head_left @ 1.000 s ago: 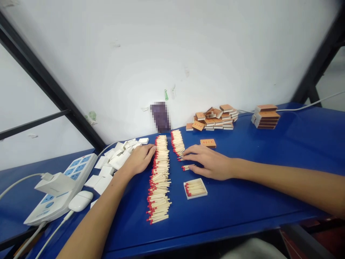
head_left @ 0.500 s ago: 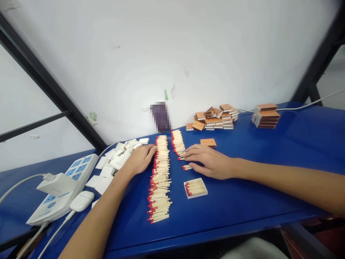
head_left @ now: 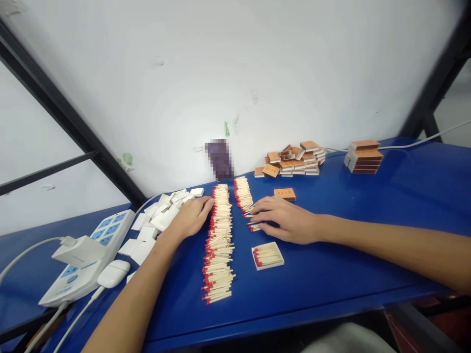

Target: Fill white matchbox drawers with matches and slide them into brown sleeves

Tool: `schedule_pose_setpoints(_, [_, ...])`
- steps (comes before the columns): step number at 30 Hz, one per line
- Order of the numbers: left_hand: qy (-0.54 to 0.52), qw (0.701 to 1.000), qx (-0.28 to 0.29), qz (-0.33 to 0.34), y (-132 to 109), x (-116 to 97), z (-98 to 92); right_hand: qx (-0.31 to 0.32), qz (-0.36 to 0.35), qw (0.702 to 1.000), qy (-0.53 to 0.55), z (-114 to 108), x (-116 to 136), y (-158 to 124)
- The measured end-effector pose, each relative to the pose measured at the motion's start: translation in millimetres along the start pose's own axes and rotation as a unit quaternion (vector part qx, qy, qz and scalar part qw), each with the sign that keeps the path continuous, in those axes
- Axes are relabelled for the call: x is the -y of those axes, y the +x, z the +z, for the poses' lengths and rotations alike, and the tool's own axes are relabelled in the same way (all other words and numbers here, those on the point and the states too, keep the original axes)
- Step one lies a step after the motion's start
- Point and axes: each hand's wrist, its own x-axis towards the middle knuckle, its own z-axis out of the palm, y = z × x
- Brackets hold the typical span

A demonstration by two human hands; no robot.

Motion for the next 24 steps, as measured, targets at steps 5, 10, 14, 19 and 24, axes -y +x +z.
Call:
schedule_pose_setpoints(5, [0.004, 1.000, -0.002, -0.003, -0.6, -1.5, -0.6, 0.005, 0.007, 1.000, -0.007, 0.1, 0.4, -0.6])
schedule_pose_setpoints(10, [0.006, 1.000, 0.003, -0.002, -0.5, -2.6, -1.1, 0.011, 0.011, 1.000, -0.020, 1.8, -0.8, -2.3])
schedule_pose_setpoints(14, [0.006, 1.000, 0.005, -0.001, -0.2, -2.1, -0.8, 0.008, 0.023, 0.999, -0.038, 4.0, -2.3, -3.5])
schedule_pose_setpoints(19, [0.003, 1.000, 0.004, -0.002, -0.9, -2.5, -0.8, 0.003, 0.040, 0.998, -0.049, 5.5, -2.6, -4.7])
schedule_pose_setpoints(24, [-0.002, 1.000, 0.007, 0.001, -1.6, -2.6, -1.1, -0.002, 0.042, 0.998, -0.055, 5.0, -1.4, -5.3])
